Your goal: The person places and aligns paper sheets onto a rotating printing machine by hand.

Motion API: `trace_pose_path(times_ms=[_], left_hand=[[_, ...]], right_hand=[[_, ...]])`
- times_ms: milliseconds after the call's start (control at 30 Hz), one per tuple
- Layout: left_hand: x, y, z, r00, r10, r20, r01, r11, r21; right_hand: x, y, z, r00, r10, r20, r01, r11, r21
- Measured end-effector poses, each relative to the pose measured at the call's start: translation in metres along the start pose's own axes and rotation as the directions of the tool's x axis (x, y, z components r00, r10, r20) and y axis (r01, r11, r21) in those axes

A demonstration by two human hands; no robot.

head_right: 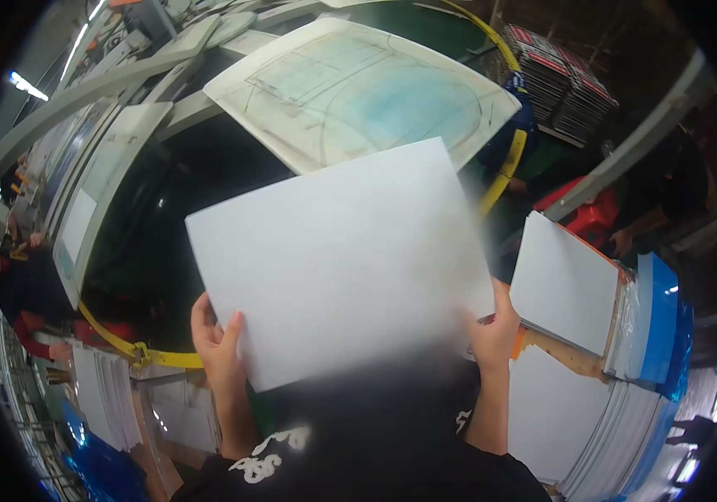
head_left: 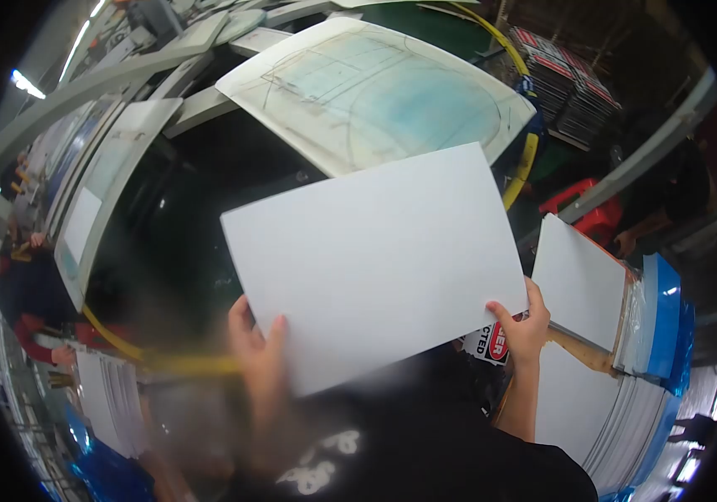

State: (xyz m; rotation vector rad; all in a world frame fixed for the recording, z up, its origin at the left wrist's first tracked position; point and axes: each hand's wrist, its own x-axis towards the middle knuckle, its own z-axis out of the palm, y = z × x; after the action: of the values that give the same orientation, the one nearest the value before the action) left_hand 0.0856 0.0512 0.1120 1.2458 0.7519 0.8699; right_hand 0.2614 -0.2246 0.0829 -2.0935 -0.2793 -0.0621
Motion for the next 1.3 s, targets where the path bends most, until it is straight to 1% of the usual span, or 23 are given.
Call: trace_pose_path(times_ms=[100,133,233,267,300,367,400,433,467,500,567,600,667,733,833,867,967,1067,1100,1167,1267,1300], left_hand=[[0.016,-0.013,-0.010,0.973,0.010,0.232,-0.016,1.000,0.022],[0.020,-0.006,-0.010,0.952,-0.098,0.291,0.126,0.989,-0.078],[0.043,-0.008,-0.012,0.941,-0.187,0.281,0.258,0.935,-0.244],[0.053,-0.013,-0.015,0.944,-0.208,0.258,0.280,0.917,-0.285],[0.064,-0.017,-0.016,0.963,-0.158,0.217,0.197,0.965,-0.175],[0.087,-0.024,-0.018,0.987,-0.057,0.153,0.047,0.997,0.065],[0.101,-0.024,-0.020,0.989,-0.018,0.145,-0.011,0.980,0.199],[0.117,-0.024,-0.023,0.990,0.019,0.142,-0.065,0.942,0.328],[0.135,-0.028,-0.028,0.957,0.217,0.190,-0.287,0.791,0.540],[0.156,-0.034,-0.037,0.882,0.374,0.285,-0.458,0.542,0.704],[0.200,-0.047,-0.059,0.854,0.340,0.394,-0.513,0.420,0.749],[0.215,-0.050,-0.071,0.864,0.292,0.411,-0.496,0.353,0.793],[0.241,-0.054,-0.086,0.880,0.201,0.431,-0.470,0.224,0.854],[0.254,-0.052,-0.093,0.892,0.184,0.414,-0.444,0.175,0.879],[0.267,-0.053,-0.101,0.886,0.166,0.432,-0.448,0.072,0.891],[0.270,-0.055,-0.102,0.880,0.160,0.446,-0.456,0.031,0.889],[0.278,-0.068,-0.107,0.857,0.182,0.481,-0.487,-0.017,0.873],[0.277,-0.070,-0.109,0.882,0.113,0.458,-0.463,0.013,0.886],[0.276,-0.074,-0.111,0.888,0.098,0.449,-0.453,0.031,0.891],[0.276,-0.078,-0.113,0.884,0.121,0.452,-0.460,0.048,0.886],[0.278,-0.080,-0.117,0.873,0.148,0.465,-0.475,0.043,0.879],[0.277,-0.080,-0.118,0.867,0.156,0.473,-0.483,0.036,0.875]], right_hand=[[0.013,-0.004,0.024,0.993,-0.006,-0.121,0.005,1.000,-0.007],[0.020,0.003,0.031,0.991,-0.020,-0.132,0.023,1.000,0.021],[0.042,-0.001,0.047,0.993,-0.046,-0.105,0.045,0.999,-0.014],[0.050,-0.008,0.053,0.993,-0.071,-0.095,0.069,0.997,-0.024],[0.061,-0.010,0.064,0.992,-0.089,-0.085,0.091,0.996,0.015],[0.084,-0.015,0.088,0.990,-0.124,-0.063,0.129,0.987,0.091],[0.096,-0.020,0.102,0.991,-0.125,-0.044,0.129,0.984,0.126],[0.111,-0.018,0.118,0.986,-0.162,-0.031,0.164,0.980,0.112],[0.128,-0.013,0.136,0.980,-0.200,-0.021,0.201,0.974,0.100],[0.143,-0.013,0.151,0.972,-0.236,-0.011,0.236,0.968,0.091],[0.167,-0.030,0.176,0.983,-0.179,0.049,0.167,0.968,0.186],[0.172,-0.036,0.187,0.985,-0.150,0.080,0.128,0.965,0.230],[0.172,-0.052,0.206,0.971,-0.221,0.091,0.204,0.964,0.168],[0.182,-0.053,0.222,0.953,-0.292,0.088,0.284,0.955,0.089],[0.189,-0.061,0.240,0.958,-0.247,0.145,0.236,0.968,0.087],[0.192,-0.062,0.245,0.951,-0.281,0.128,0.280,0.960,0.024],[0.198,-0.061,0.257,0.939,-0.331,0.090,0.336,0.940,-0.055],[0.198,-0.058,0.260,0.934,-0.342,0.100,0.349,0.935,-0.059],[0.197,-0.058,0.258,0.935,-0.336,0.116,0.345,0.936,-0.066],[0.194,-0.060,0.258,0.934,-0.327,0.147,0.340,0.938,-0.075],[0.186,-0.067,0.258,0.952,-0.256,0.169,0.269,0.961,-0.058],[0.186,-0.065,0.259,0.948,-0.275,0.162,0.288,0.955,-0.065]])
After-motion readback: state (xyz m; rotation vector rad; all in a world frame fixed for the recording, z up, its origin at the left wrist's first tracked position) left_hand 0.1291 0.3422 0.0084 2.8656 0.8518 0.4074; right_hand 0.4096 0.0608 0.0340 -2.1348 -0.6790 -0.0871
